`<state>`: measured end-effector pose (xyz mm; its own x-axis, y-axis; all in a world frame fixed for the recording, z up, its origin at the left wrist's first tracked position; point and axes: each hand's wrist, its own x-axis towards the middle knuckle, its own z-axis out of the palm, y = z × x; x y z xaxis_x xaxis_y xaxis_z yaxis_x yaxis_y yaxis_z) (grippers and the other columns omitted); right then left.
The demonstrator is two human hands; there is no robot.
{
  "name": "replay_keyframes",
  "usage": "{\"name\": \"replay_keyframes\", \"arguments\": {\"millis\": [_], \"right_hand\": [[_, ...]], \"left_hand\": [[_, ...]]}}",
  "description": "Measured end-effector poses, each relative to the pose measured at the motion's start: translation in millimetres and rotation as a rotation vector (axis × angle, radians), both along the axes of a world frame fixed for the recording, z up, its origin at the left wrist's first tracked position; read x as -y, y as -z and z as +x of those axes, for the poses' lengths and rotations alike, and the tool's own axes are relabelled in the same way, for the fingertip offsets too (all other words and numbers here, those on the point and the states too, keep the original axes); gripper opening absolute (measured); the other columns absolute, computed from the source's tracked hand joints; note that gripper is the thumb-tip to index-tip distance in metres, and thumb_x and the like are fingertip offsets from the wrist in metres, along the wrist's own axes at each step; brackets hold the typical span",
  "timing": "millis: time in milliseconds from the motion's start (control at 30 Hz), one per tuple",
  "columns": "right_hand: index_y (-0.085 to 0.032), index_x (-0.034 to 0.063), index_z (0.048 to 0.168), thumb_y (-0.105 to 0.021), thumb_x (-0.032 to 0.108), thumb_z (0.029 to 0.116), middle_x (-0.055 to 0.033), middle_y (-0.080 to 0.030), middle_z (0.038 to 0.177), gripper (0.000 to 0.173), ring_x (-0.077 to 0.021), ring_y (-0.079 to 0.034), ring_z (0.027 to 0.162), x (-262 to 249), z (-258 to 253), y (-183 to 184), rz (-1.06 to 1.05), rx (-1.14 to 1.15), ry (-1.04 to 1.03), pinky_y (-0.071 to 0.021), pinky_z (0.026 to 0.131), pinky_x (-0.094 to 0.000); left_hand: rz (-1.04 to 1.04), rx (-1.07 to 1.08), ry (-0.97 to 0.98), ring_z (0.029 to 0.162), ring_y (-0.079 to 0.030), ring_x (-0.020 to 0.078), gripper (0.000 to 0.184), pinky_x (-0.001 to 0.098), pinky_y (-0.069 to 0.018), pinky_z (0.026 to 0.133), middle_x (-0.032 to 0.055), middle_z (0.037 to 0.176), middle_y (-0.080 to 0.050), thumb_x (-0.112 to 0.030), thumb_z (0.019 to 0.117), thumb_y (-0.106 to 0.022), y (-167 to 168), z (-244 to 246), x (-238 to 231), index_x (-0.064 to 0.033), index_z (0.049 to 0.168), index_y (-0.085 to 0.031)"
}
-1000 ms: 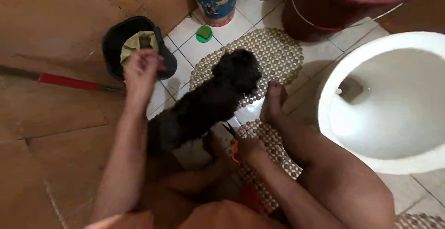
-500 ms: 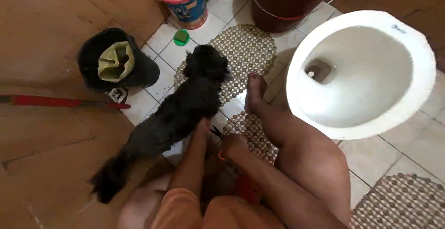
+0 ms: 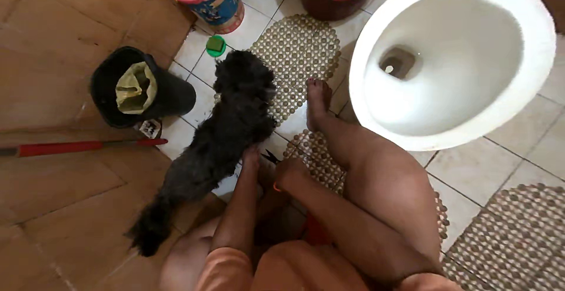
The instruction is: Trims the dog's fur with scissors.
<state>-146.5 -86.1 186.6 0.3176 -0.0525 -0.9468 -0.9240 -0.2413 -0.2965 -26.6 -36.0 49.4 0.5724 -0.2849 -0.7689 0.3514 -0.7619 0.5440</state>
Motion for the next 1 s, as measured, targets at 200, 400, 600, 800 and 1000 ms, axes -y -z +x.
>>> {"name": "replay_keyframes", "arguments": {"millis": [200,400,600,800,1000], "right_hand": [[-0.059,-0.0081,0.132,-0.053,0.022,0.1051,-0.0282,-0.057,0.139,0.04,-0.0438,-0.055,0.131,-9,-5,14,-0.047,0.042,0.002,-0.0463,0.102,-0.0619],[-0.059,-0.0101,0.131,-0.055,0.028,0.1039,-0.0303,-0.056,0.139,0.047,-0.0462,-0.054,0.131,-13,-12,7,-0.092,0.059,-0.011,-0.0449,0.101,-0.0647],[-0.059,-0.011,0.129,-0.061,0.032,0.1016,-0.0307,-0.056,0.138,0.05,-0.0456,-0.056,0.129,-17,-24,-2,-0.15,0.056,-0.026,-0.0461,0.101,-0.0633],[-0.059,-0.0104,0.129,-0.062,0.032,0.0999,-0.0298,-0.057,0.139,0.052,-0.0447,-0.055,0.13,-25,-38,-12,-0.157,0.085,0.077,-0.0456,0.101,-0.063],[-0.062,-0.0067,0.128,-0.066,0.037,0.096,-0.0283,-0.059,0.136,0.054,-0.0446,-0.057,0.128,-41,-53,3,-0.135,0.094,0.147,-0.0473,0.099,-0.0645]], "left_hand": [[-0.051,0.013,0.004,0.119,-0.062,0.027,0.041,0.0372,-0.0506,0.103,0.0234,0.136,-0.061,-0.022,0.1097,-0.051,-13,-4,7,0.0079,0.138,-0.055],[-0.105,0.081,-0.124,0.078,-0.065,0.0105,0.032,0.0253,-0.0546,0.073,0.0132,0.1,-0.07,-0.019,0.1071,-0.057,-15,-6,-11,0.0098,0.121,-0.059],[-0.196,0.111,-0.196,0.078,-0.062,0.0114,0.027,0.026,-0.0528,0.069,0.0128,0.102,-0.068,-0.014,0.1087,-0.051,-24,-17,-28,0.0066,0.123,-0.059],[-0.191,0.093,-0.208,0.078,-0.061,0.0131,0.029,0.0273,-0.0524,0.069,0.0133,0.105,-0.065,-0.011,0.1077,-0.052,-26,-25,-49,0.0037,0.133,-0.056],[-0.063,0.086,0.003,0.12,-0.059,0.0324,0.045,0.0471,-0.0506,0.099,0.0241,0.138,-0.057,-0.019,0.1045,-0.061,-29,-11,-29,0.0016,0.143,-0.051]]}}
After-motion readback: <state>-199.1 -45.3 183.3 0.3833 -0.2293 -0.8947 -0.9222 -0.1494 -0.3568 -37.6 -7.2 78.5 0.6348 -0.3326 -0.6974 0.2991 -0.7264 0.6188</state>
